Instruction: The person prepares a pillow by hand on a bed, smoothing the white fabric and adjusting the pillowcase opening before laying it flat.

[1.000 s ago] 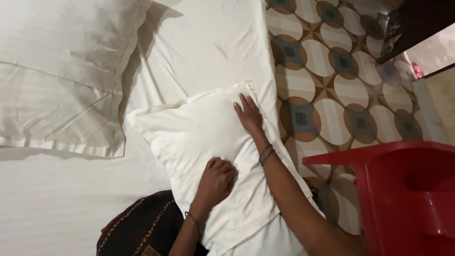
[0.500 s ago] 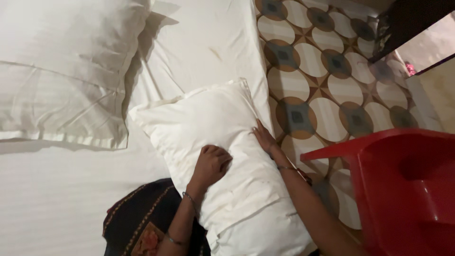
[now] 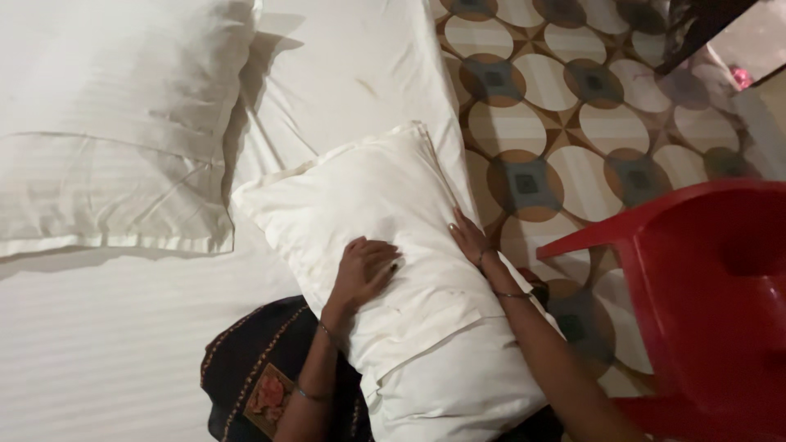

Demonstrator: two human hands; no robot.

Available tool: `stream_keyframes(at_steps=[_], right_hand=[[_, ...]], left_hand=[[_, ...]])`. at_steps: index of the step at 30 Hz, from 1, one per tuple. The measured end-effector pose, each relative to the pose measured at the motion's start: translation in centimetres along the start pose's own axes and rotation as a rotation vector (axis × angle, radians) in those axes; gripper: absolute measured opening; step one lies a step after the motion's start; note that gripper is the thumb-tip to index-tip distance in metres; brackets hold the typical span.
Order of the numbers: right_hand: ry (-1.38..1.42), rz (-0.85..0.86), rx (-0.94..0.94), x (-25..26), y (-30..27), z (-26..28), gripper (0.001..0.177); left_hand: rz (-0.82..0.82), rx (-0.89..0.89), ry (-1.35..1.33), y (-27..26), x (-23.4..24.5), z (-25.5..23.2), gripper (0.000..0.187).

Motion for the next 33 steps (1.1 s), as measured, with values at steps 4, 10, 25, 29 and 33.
stream_keyframes(at_steps=[4, 10, 25, 29, 33], right_hand=[[-0.052, -0.009, 0.003, -0.1, -1.0, -0.4, 0.065], [-0.026, -0.028, 0.015, -0.7, -1.4, -1.1, 0.063], [0.027, -0.022, -0.013, -1.8, -0.9, -2.3, 0.066], [0.031, -0.007, -0.016, -1.8, -1.0, -1.7, 0.066], [-0.029, -0.054, -0.073, 0.2, -1.8, 2.1, 0.062]], left_hand=[[0.107, -0.195, -0.108, -1.3, -2.0, -4.2, 0.040], [0.358, -0.172, -0.012, -2.2, -3.3, -7.1, 0.054], [0.124, -0.283, 0.048, -3.1, -1.2, -11.5, 0.025], [0.151, -0.150, -0.043, -2.5, -1.2, -10.5, 0.029], [0.149, -0.078, -0.111, -2.6, -1.2, -9.7, 0.032]])
Point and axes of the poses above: each hand's wrist, its own y-axis towards the middle knuckle, its own x-axis out of the back of the hand, z = x × y, the point moved 10 cm from there along y, towards the middle knuckle, and after that the axes turned 6 degrees about y, right-handed, at the moved point
